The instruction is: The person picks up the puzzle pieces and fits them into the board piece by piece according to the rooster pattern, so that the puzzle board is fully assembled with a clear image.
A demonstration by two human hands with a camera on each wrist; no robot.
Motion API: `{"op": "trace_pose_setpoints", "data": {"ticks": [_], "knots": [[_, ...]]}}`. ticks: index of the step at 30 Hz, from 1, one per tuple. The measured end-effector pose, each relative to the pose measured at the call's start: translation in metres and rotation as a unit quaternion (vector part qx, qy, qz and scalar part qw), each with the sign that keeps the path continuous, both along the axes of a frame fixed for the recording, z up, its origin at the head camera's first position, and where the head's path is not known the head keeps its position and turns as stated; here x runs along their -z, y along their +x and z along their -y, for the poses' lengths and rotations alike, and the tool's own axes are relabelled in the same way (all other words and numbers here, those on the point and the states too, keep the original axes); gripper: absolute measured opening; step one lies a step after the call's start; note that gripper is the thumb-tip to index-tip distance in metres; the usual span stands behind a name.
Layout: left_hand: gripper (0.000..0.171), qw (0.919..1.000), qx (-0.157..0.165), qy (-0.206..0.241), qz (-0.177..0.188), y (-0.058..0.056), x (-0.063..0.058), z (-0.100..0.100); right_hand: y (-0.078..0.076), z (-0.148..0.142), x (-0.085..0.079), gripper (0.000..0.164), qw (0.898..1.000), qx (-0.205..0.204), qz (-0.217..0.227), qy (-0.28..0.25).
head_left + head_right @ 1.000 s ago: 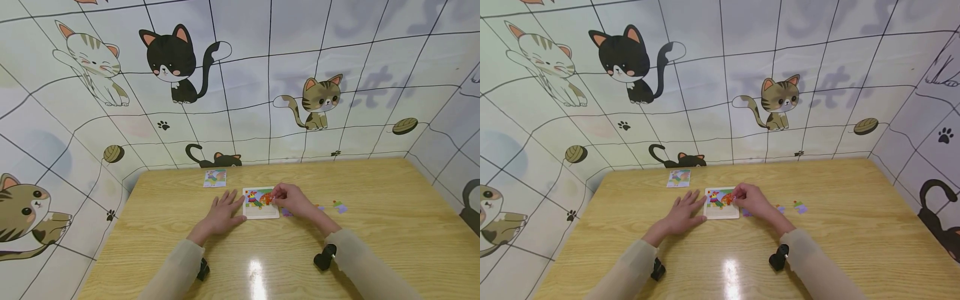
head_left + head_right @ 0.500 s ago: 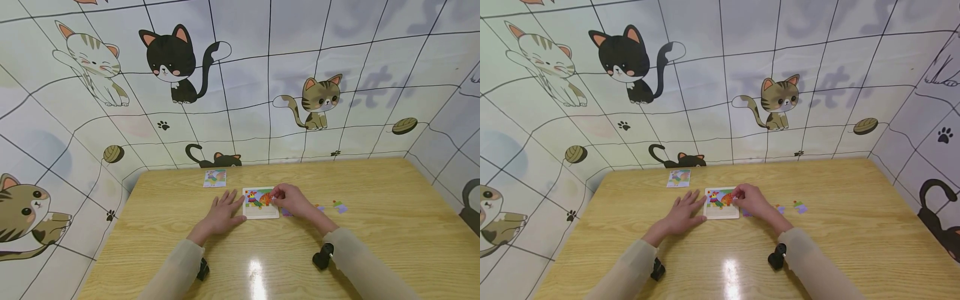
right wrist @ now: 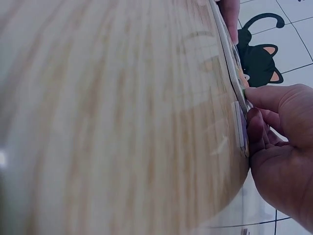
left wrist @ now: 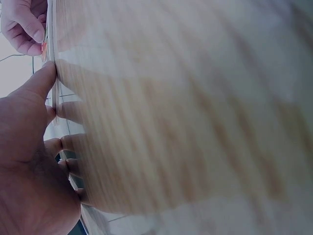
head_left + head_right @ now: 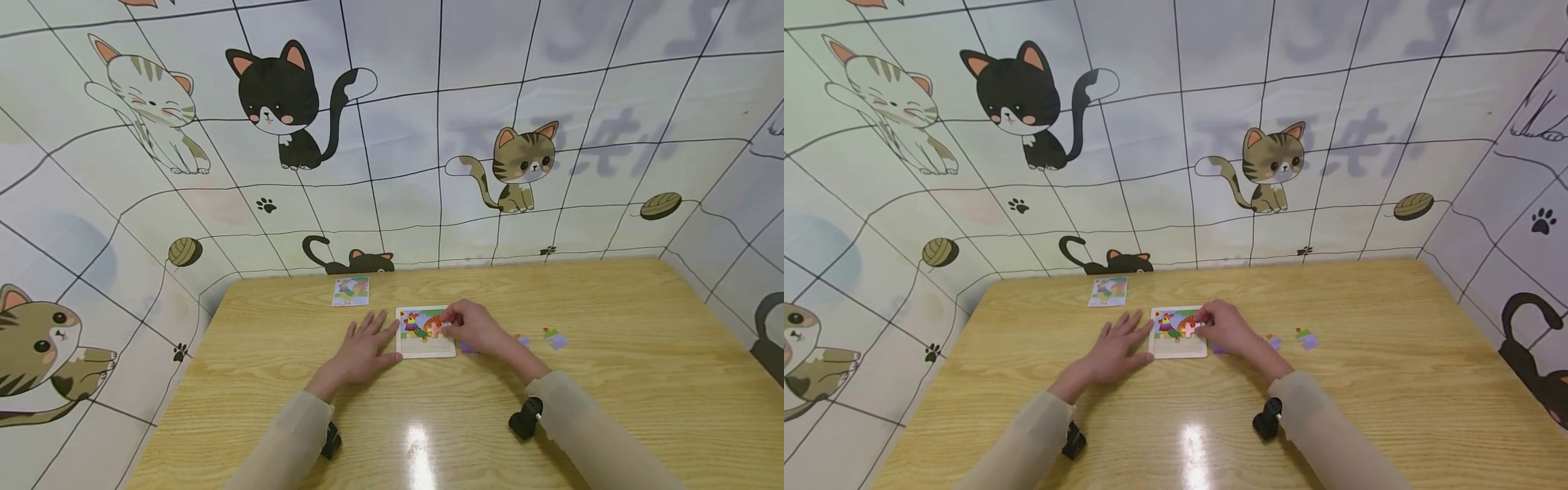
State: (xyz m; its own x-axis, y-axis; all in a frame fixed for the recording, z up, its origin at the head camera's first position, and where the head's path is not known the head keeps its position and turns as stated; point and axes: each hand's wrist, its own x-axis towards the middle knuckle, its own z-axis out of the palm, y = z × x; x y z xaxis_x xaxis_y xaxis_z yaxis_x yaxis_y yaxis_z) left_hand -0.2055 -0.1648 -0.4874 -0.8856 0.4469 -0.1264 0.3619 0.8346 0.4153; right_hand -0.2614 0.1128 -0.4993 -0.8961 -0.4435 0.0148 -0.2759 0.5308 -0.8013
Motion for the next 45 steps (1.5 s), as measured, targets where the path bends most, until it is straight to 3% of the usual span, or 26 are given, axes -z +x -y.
{"op": "trace_pose_setpoints", "data": {"ticks": [9,20,31,45], "knots": [[0.069,1.0000,0.004,0.009,-0.003,0.0006,0.0005,0.0004,-0.0006,0.0006,0.0022,0.007,1.000,0.002,-0.018,0.011],[0.071,1.0000,0.001,0.000,0.006,-0.0012,0.0039,-0.0001,0.0022,-0.0024,-0.0001,0.023,0.998,-0.045,-0.041,0.017],[0.069,0.9999,-0.001,-0.015,0.002,-0.0023,0.0012,-0.0011,0.0005,-0.0029,0.0003,0.024,0.997,-0.058,-0.053,0.015],[0.069,1.0000,-0.002,-0.002,0.007,0.0004,-0.0012,-0.0011,0.0006,-0.0005,-0.0002,0.022,0.995,-0.067,-0.066,0.034]]}}
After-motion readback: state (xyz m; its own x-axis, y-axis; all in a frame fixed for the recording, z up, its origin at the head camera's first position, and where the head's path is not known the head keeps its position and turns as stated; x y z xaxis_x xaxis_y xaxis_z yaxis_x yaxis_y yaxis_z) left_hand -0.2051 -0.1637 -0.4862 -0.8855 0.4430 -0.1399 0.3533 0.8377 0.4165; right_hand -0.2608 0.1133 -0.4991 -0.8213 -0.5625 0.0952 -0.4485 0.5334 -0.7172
